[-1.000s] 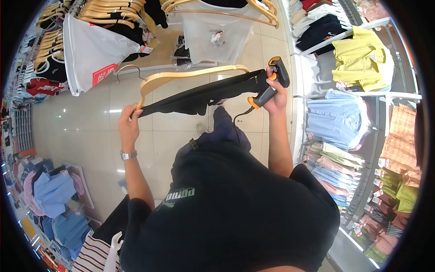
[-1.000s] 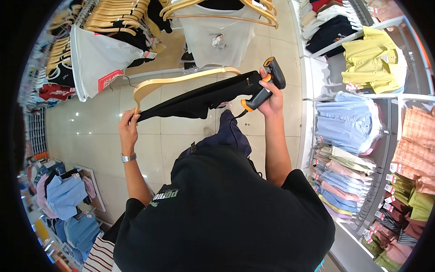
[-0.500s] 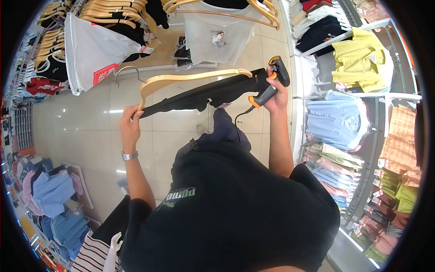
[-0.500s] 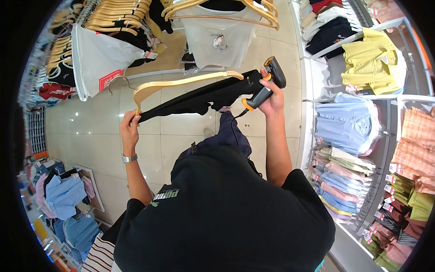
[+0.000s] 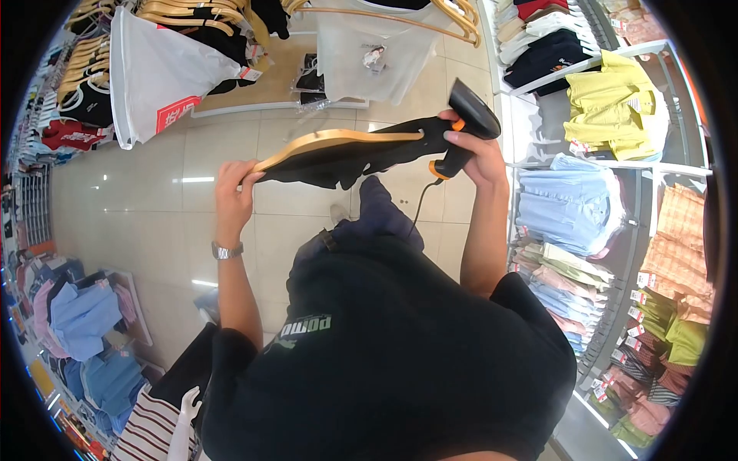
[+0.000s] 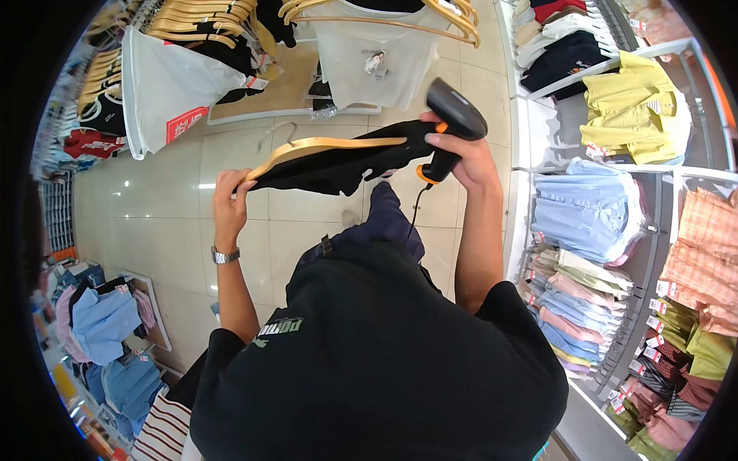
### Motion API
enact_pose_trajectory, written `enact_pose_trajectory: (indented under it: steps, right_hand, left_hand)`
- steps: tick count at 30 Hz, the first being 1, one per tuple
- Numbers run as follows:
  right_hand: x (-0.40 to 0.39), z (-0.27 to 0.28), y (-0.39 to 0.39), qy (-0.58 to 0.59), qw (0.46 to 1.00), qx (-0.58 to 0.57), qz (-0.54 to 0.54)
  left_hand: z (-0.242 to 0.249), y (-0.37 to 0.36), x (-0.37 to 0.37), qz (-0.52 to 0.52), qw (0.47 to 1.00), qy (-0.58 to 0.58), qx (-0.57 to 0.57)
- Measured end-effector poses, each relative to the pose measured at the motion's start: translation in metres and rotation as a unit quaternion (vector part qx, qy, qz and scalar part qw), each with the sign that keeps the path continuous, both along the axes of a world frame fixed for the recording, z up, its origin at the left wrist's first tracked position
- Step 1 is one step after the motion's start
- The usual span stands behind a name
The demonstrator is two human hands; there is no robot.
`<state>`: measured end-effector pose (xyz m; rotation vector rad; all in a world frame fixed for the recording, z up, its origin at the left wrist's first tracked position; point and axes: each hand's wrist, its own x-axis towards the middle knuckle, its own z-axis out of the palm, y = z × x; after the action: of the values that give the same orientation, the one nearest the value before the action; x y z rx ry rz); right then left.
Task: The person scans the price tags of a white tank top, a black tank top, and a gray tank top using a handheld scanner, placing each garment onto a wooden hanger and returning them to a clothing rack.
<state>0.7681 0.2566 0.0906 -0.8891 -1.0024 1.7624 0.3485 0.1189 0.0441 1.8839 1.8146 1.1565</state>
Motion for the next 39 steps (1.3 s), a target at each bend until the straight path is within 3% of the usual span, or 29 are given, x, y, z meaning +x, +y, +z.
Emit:
enact_pose_trajectory:
  steps: [2,4,7,10,12,17,20,24,25,29,32,39]
  right_hand:
    - [-0.004,0.032,-0.004,-0.136,0.988,0.054,0.049]
    - [-0.002,0.054,-0.007,-0.321,0.937,0.123,0.065]
    - [0.008,0.055,-0.002,-0.333,0.922,0.168,0.102]
    - [-0.005,0.062,-0.003,-0.243,0.922,0.219,0.207]
    - [-0.009,0.055,0.004,-0.254,0.884,0.3,0.253]
    - [-0.008,0.042,0.011,-0.33,0.87,0.243,0.273]
    - [-0.007,0.039,0.006,-0.318,0.884,0.26,0.223]
    - [0.002,0.032,0.002,-0.304,0.916,0.2,0.172]
    - [0.006,0.026,0.0,-0.301,0.919,0.228,0.11]
    - [0.051,0.036,0.007,-0.351,0.914,0.163,0.123]
    - [0.087,0.038,0.006,-0.359,0.917,0.165,0.05]
    - [0.15,0.072,-0.002,-0.449,0.886,0.098,-0.063]
  left_hand:
    - [0.008,0.009,0.009,-0.012,1.0,-0.003,0.029]
    - [0.017,0.015,0.014,0.0,0.999,-0.047,0.018]
    - [0.021,0.025,0.018,-0.007,0.998,-0.065,0.022]
    - [0.027,0.035,0.022,-0.027,0.998,-0.06,0.021]
    - [0.031,0.041,0.023,-0.039,0.997,-0.061,0.018]
    - [0.035,0.058,0.023,-0.075,0.997,-0.024,0.012]
    - [0.043,0.067,0.032,-0.077,0.997,-0.022,-0.013]
    - [0.052,0.091,0.05,-0.11,0.994,-0.013,0.014]
    - [0.053,0.097,0.055,-0.12,0.991,-0.043,-0.037]
    - [0.064,0.136,0.085,-0.196,0.976,-0.079,-0.056]
    - [0.079,0.186,0.099,-0.174,0.984,-0.009,0.047]
    - [0.105,0.316,0.159,-0.01,0.982,-0.002,0.186]
